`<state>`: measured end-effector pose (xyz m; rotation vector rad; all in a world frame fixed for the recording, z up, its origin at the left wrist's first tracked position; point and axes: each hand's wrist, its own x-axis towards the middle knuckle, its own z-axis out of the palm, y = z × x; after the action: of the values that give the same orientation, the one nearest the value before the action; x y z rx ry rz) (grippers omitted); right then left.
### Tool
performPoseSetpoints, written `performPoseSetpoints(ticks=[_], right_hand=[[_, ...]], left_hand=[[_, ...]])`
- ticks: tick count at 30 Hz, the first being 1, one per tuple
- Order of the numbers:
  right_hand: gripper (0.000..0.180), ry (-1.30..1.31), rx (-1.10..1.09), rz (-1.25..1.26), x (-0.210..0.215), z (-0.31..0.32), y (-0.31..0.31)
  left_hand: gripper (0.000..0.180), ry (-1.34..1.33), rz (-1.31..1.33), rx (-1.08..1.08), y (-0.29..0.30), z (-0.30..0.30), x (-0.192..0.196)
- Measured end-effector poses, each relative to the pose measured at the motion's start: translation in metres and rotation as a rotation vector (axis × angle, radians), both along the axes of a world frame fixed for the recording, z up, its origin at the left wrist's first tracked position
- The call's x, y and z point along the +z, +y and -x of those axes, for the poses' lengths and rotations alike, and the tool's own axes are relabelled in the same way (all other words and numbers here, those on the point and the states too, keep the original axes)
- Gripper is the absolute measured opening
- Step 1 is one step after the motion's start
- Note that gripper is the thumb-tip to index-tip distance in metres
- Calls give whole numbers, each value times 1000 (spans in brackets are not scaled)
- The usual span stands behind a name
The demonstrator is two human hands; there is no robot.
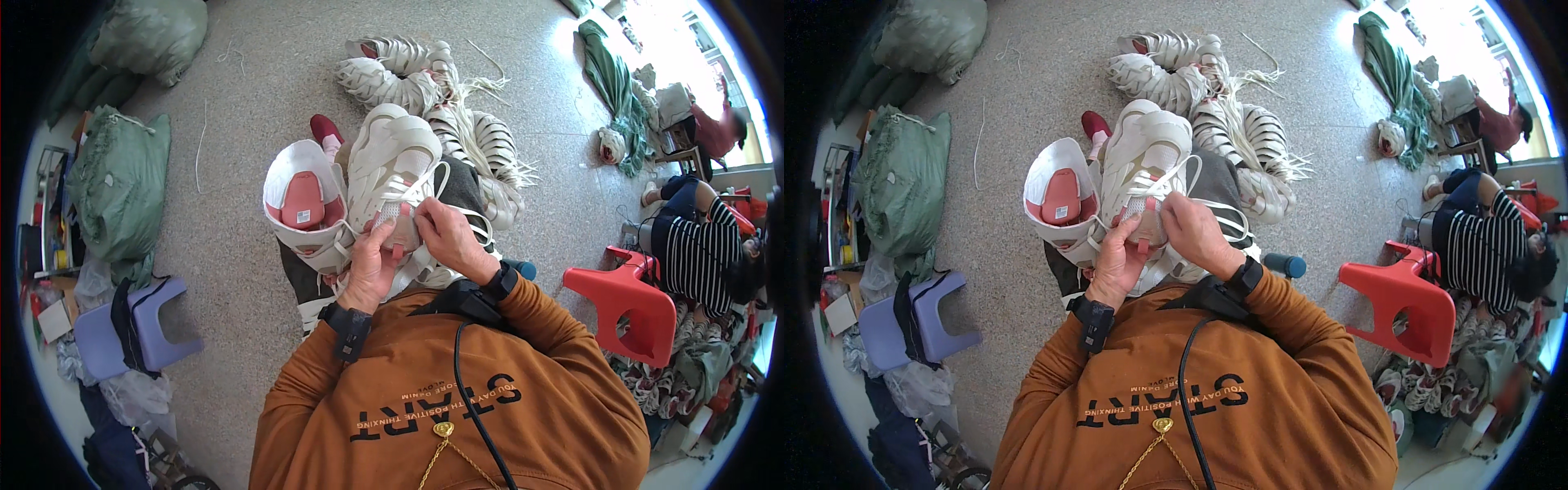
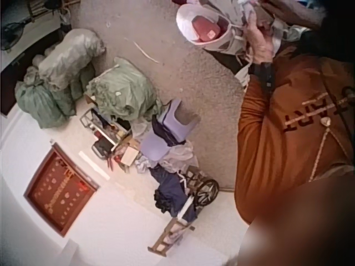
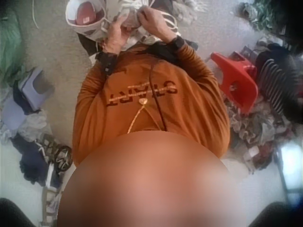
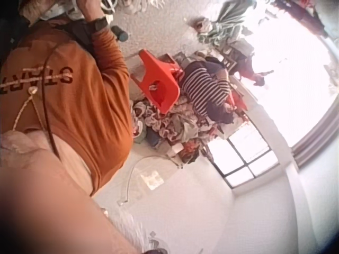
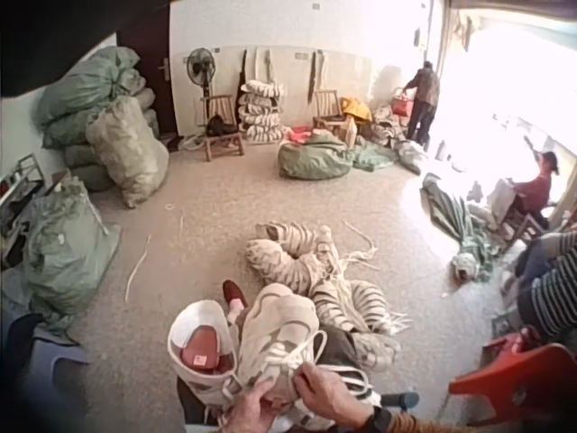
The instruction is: Lacing white sneakers in a shoe manufacturing facility.
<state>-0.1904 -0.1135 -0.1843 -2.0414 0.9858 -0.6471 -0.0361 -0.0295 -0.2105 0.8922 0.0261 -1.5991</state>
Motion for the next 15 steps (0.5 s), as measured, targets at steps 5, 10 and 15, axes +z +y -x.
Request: performPoseSetpoints(ticks=[5, 10, 15], right_hand=[[9, -128, 6, -193, 0, 0, 2], [10, -101, -28, -163, 6, 2, 0], [10, -99, -28, -49, 2, 0, -2]], left_hand=[[29, -78, -6, 52, 0, 9, 14], [30, -109, -30, 76, 1, 13, 16], [31, -103, 14, 47, 2, 10, 13]])
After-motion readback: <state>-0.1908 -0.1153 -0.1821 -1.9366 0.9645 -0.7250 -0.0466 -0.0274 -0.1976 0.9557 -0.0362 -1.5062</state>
